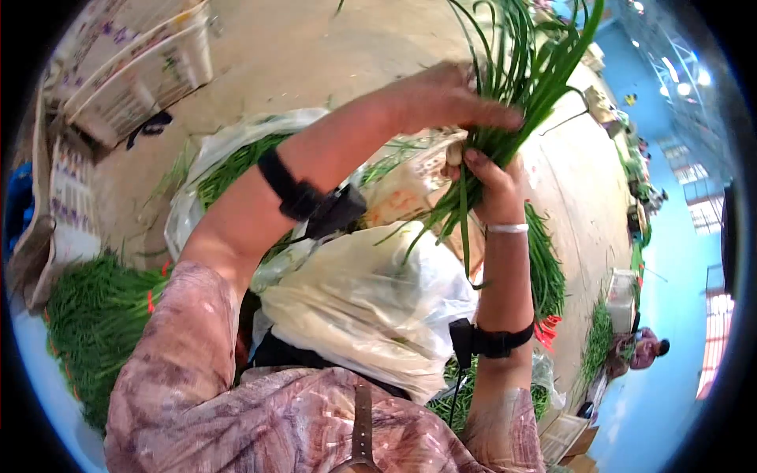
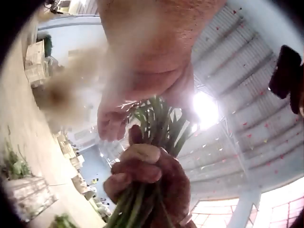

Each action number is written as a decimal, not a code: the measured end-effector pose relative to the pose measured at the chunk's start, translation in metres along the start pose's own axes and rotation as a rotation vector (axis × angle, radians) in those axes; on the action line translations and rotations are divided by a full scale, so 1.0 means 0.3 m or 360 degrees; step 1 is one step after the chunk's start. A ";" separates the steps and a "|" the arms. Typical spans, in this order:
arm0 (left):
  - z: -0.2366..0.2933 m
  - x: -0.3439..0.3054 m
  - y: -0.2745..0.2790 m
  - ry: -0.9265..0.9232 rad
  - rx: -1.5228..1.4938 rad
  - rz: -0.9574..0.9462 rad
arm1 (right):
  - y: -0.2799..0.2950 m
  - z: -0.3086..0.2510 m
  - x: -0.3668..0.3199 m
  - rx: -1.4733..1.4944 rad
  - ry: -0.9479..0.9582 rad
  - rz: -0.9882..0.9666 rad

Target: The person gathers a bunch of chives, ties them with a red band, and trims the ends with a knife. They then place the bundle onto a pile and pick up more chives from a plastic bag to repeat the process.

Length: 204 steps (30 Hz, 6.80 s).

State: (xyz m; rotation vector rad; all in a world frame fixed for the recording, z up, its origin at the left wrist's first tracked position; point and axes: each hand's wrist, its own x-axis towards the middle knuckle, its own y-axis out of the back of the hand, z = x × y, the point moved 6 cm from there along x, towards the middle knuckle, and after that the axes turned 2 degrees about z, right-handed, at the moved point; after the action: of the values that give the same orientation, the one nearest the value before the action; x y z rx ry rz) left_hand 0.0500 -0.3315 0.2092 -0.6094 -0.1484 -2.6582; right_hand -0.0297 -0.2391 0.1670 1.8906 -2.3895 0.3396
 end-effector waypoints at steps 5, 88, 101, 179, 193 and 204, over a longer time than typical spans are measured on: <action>0.029 0.238 -0.105 -0.0503 0.0163 0.0207 | 0.203 -0.091 0.062 -0.0328 0.0113 0.0214; -0.277 -0.389 -1.121 0.0944 -0.1225 -0.0670 | 0.623 -0.405 -1.369 -0.2504 -0.0514 0.1792; -0.321 -0.359 -1.134 0.1029 -0.1576 -0.0419 | 0.443 -0.239 -1.276 0.0025 0.0236 0.1592; -0.352 -0.446 -1.329 0.1039 -0.1029 -0.1165 | 0.506 -0.252 -1.148 -0.0991 -0.0186 0.1475; -0.367 -0.457 -1.311 0.1033 -0.1413 -0.1063 | 0.552 -0.315 -1.198 -0.0335 0.0182 0.1753; -0.440 -0.460 -1.316 0.1095 -0.1250 -0.0974 | 0.786 -0.816 -1.738 -0.1529 0.0204 0.2542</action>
State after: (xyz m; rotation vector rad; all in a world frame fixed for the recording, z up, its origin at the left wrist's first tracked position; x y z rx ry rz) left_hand -0.0510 0.0535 0.0253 0.2426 1.0994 -3.2963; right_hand -0.1530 0.3616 0.2737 -0.5207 -2.5407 -0.5353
